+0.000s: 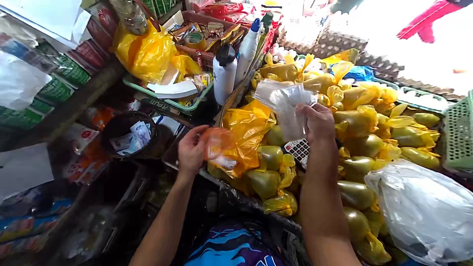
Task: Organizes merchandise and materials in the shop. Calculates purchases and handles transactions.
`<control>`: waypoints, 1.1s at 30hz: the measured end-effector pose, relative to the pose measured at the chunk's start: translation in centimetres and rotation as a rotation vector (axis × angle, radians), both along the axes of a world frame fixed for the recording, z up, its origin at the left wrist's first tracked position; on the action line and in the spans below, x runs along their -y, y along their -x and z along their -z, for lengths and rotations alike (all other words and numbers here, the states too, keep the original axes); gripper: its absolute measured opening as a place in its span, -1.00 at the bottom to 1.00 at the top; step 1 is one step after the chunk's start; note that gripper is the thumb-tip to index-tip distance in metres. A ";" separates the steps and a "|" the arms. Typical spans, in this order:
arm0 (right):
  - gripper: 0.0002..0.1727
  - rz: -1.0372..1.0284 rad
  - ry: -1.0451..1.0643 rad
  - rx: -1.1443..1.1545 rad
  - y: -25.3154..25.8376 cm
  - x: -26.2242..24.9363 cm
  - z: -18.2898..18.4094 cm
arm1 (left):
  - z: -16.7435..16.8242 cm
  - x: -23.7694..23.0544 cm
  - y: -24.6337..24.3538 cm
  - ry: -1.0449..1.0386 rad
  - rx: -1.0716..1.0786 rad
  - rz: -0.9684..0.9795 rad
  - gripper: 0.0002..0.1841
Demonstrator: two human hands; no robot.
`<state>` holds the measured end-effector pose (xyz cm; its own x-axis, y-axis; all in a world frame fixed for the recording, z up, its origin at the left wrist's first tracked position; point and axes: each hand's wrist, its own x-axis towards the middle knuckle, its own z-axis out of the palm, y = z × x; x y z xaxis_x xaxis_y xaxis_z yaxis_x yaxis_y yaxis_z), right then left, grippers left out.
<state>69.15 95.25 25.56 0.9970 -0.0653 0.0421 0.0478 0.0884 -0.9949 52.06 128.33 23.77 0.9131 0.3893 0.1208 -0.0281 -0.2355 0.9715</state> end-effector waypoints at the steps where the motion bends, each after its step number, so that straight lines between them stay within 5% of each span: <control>1: -0.85 -0.021 0.005 0.049 2.1 0.3 -0.9 | 0.3 1.0 -0.7 -0.025 -0.025 0.031 -0.69; 7: -0.79 -0.035 0.229 0.327 12.6 1.3 -3.3 | -1.3 6.3 -4.0 -0.056 -0.171 0.050 -0.66; 14: -0.83 0.010 0.657 0.418 16.5 -0.7 -1.8 | -1.7 8.4 -5.9 -0.074 -0.068 0.082 -0.80; 24: -0.79 -0.060 0.679 0.554 19.1 -2.6 0.5 | -2.2 7.7 -4.4 -0.103 0.044 0.086 -0.70; 33: -0.87 -0.121 0.871 0.109 17.4 -5.2 -1.3 | 0.1 9.6 0.2 -0.377 0.361 0.329 -0.72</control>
<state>51.80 100.48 26.91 0.9825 0.1400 0.1228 0.1857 -0.6877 -0.7018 51.82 118.76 23.66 0.8540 -0.0358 0.5190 -0.4692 -0.4838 0.7387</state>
